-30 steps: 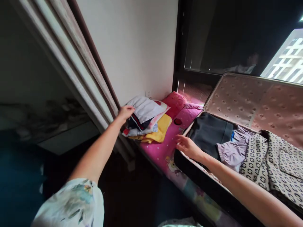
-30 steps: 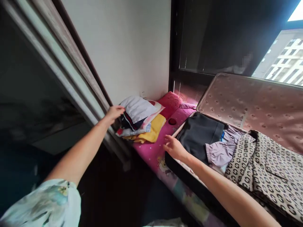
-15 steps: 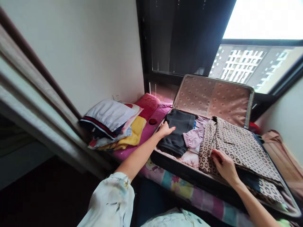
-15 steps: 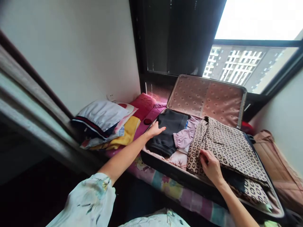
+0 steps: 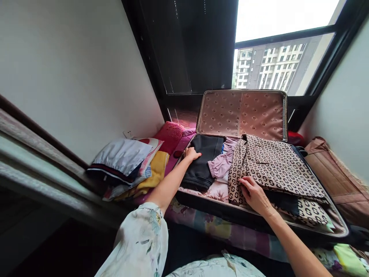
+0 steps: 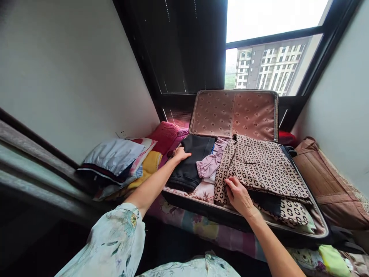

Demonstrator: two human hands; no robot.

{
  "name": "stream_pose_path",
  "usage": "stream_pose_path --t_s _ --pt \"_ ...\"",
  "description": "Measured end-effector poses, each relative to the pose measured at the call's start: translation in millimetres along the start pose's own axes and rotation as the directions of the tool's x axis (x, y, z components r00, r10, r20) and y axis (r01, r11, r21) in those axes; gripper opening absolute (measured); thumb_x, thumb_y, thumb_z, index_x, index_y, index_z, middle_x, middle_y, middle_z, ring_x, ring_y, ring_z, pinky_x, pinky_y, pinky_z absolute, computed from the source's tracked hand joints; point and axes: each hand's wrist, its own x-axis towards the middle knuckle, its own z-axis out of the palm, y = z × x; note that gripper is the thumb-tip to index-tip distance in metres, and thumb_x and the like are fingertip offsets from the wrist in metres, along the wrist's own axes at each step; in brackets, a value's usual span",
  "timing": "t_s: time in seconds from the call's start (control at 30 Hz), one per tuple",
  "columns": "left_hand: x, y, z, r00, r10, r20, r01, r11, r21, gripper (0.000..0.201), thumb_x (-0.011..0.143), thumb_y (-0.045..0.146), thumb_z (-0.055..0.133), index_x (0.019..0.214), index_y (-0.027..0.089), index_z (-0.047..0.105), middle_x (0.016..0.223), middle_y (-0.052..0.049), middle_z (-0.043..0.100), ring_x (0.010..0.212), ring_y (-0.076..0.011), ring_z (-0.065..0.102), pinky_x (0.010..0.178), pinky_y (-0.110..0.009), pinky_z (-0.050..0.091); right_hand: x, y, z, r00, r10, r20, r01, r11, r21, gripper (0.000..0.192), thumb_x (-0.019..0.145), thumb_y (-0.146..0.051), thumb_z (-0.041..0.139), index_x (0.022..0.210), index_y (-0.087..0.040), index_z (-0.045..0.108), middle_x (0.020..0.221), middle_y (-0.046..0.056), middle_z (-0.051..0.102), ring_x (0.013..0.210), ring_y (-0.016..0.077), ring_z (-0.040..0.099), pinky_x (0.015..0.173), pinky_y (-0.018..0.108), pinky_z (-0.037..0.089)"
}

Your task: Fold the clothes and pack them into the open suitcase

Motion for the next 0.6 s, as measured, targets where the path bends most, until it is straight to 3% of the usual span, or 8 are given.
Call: stream_pose_path --t_s 0.07,0.13,0.23,0.37,0.6 --pt "-6 11 3.9 0.998 0.057 0.008 -0.057 0.99 0.126 0.056 0.08 0.04 0.078 0.129 0.017 0.064 0.147 -0.021 0.057 0.142 -0.0357 0.049 0.112 -0.043 0.044 0 0 0 1.0 -0.004 0.007 0.005 1.0 -0.019 0.031 0.098 -0.019 0.045 0.118 -0.02 0.068 0.115 0.012 0.067 0.098 0.0216 0.071 0.087 0.036 0.063" --pt "-15 23 9.3 0.996 0.087 0.036 -0.093 0.976 0.196 0.057 0.083 0.035 0.074 0.135 0.017 0.059 0.143 -0.021 0.059 0.136 -0.0339 0.056 0.108 -0.041 0.047 0 -1 0 1.0 -0.012 0.013 0.013 0.999 -0.035 0.03 0.099 -0.02 0.045 0.118 -0.02 0.068 0.115 0.012 0.066 0.097 0.0212 0.071 0.087 0.035 0.063" --pt "-34 40 20.6 0.992 0.121 0.04 -0.127 0.97 0.208 0.053 0.089 0.026 0.066 0.139 0.016 0.054 0.135 -0.022 0.063 0.128 -0.0337 0.06 0.107 -0.045 0.045 0 -1 -1 0.999 -0.027 0.017 0.028 0.999 -0.046 0.029 0.099 -0.021 0.045 0.117 -0.021 0.068 0.115 0.011 0.066 0.098 0.0207 0.07 0.087 0.034 0.063" --pt "-58 58 36.8 0.974 0.229 0.007 -0.223 0.943 0.245 0.038 0.102 0.019 0.04 0.133 0.012 0.06 0.139 -0.026 0.057 0.134 -0.0345 0.053 0.11 -0.05 0.037 0 1 -1 0.998 -0.036 0.051 0.039 0.996 -0.078 0.028 0.099 -0.023 0.046 0.118 -0.023 0.067 0.118 0.011 0.066 0.103 0.0219 0.069 0.089 0.035 0.062" --pt "-61 52 37.7 0.962 0.272 0.032 -0.271 0.929 0.253 0.044 0.103 0.017 0.029 0.135 0.014 0.059 0.139 -0.025 0.057 0.131 -0.0333 0.054 0.106 -0.048 0.038 -2 5 0 0.997 -0.044 0.059 0.047 0.997 -0.057 0.028 0.099 -0.027 0.047 0.117 -0.023 0.067 0.117 0.011 0.066 0.103 0.0225 0.069 0.09 0.037 0.061"
